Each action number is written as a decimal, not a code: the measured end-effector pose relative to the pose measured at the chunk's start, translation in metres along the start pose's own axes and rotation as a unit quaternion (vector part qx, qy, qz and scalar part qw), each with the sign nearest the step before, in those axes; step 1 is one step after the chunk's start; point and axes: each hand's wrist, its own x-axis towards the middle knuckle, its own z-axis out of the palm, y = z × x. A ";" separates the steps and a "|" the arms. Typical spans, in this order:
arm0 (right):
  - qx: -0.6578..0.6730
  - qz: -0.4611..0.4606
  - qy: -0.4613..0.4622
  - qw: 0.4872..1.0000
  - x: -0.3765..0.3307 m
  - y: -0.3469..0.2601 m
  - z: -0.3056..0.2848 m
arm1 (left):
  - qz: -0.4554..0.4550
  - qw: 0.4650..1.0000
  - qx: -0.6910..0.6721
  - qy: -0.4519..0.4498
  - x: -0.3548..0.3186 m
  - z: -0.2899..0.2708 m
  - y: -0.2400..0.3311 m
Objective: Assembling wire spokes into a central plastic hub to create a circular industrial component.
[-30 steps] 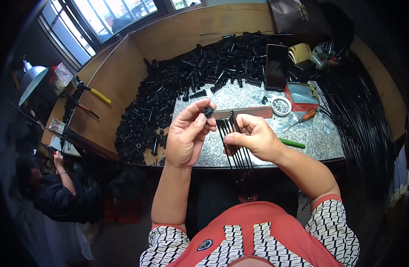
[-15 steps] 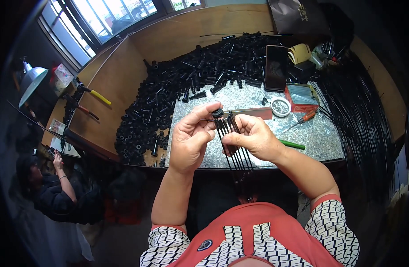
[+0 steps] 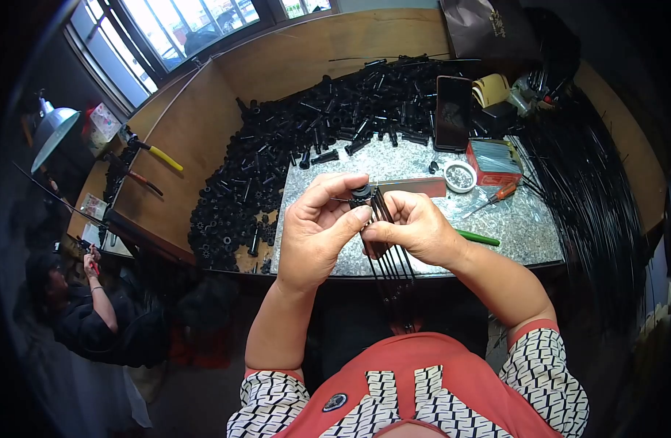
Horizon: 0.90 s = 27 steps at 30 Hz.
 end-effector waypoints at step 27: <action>0.043 0.012 -0.047 0.998 0.000 0.000 -0.003 | 0.016 0.998 0.059 0.001 -0.002 -0.003 0.008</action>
